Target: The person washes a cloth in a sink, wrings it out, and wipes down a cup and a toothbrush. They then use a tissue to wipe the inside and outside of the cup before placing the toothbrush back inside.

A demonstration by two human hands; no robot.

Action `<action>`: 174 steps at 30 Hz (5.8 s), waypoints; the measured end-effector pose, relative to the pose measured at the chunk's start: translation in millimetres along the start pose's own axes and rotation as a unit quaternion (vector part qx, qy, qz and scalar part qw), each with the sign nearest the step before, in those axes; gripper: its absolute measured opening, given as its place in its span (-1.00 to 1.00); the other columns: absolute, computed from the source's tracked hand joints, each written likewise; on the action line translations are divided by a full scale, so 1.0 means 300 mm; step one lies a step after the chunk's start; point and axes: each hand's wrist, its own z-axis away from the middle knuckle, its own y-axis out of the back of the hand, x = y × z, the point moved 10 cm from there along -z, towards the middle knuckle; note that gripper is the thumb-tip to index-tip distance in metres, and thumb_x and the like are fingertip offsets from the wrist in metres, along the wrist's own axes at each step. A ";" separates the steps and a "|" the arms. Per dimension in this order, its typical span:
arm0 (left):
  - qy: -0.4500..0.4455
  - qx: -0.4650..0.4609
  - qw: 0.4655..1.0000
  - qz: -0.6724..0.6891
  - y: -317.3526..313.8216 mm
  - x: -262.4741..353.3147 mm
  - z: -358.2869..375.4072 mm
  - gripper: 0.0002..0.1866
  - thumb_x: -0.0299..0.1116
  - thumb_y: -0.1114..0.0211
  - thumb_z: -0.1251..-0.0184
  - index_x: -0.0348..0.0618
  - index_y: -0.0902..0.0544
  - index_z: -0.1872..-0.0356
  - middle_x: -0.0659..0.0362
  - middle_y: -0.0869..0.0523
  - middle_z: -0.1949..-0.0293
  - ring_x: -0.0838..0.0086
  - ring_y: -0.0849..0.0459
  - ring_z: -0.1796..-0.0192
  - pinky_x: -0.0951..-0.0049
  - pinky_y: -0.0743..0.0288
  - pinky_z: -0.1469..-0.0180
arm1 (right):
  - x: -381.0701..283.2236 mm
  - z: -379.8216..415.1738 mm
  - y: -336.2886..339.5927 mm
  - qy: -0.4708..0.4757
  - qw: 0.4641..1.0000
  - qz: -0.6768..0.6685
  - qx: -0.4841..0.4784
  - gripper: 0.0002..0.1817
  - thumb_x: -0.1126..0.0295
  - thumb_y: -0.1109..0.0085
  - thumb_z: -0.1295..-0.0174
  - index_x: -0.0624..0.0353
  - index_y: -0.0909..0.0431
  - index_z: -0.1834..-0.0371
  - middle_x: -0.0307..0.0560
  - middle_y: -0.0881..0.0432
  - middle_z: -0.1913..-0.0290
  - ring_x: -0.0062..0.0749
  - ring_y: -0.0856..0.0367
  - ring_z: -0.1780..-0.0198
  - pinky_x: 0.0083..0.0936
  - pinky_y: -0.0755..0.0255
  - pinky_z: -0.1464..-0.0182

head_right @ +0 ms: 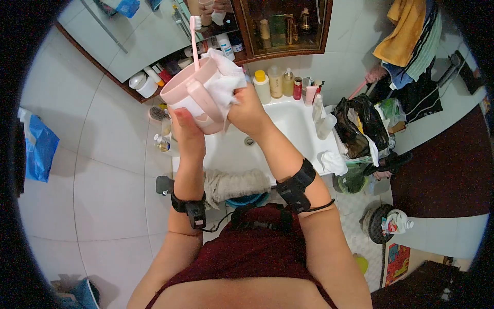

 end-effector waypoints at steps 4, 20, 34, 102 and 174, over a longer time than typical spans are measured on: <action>0.011 -0.004 1.000 -0.008 0.004 -0.027 0.011 -0.12 0.34 0.07 -0.24 -0.34 -0.14 -0.23 0.01 -0.36 -0.11 0.39 -0.36 -0.15 0.43 -0.23 -0.19 | 0.070 0.050 0.043 -0.018 0.996 -0.037 0.080 -0.47 0.39 0.02 -0.28 0.26 -0.19 -0.32 -0.10 -0.34 -0.25 -0.46 -0.33 -0.19 -0.51 -0.23 -0.22; -0.008 -0.059 0.998 0.014 -0.021 -0.057 0.045 -0.02 0.41 0.11 -0.18 -0.39 -0.08 -0.26 -0.02 -0.36 -0.14 0.34 -0.37 -0.18 0.42 -0.24 -0.21 | 0.081 0.069 0.093 -0.011 0.993 0.033 0.114 -0.65 0.33 0.21 -0.39 0.26 -0.37 -0.14 -0.10 -0.53 -0.01 -0.43 -0.49 -0.02 -0.49 -0.37 -0.07; 0.024 -0.047 0.996 0.071 -0.054 -0.016 0.034 0.07 0.28 -0.16 -0.14 -0.31 0.17 -0.38 -0.04 -0.27 -0.25 0.28 -0.27 -0.30 0.33 -0.14 -0.30 | 0.144 0.136 0.151 0.044 0.964 0.150 0.215 -0.62 0.50 0.31 -0.28 0.39 -0.33 -0.12 0.12 -0.46 -0.05 -0.13 -0.42 -0.11 -0.32 -0.29 -0.16; 0.020 -0.005 0.999 -0.044 -0.045 -0.017 0.080 0.15 0.55 0.05 0.02 -0.21 0.09 -0.37 0.01 -0.16 -0.27 0.26 -0.20 -0.30 0.30 -0.06 -0.33 | 0.097 0.143 0.125 -0.098 0.960 0.164 0.203 -0.65 0.46 0.13 -0.21 0.36 -0.37 -0.05 0.17 -0.51 0.05 -0.08 -0.50 0.02 -0.35 -0.36 -0.04; -0.236 0.013 0.938 -0.255 -0.053 0.101 0.080 -0.57 -0.11 0.02 -0.42 -0.21 -0.23 -0.10 -0.15 -0.02 -0.38 0.04 -0.13 -0.37 0.13 -0.07 -0.33 | -0.025 0.218 -0.027 0.085 0.925 0.275 0.248 -0.68 0.41 0.22 -0.27 0.38 -0.36 0.00 0.21 -0.44 0.01 0.04 -0.39 -0.08 -0.20 -0.24 -0.14</action>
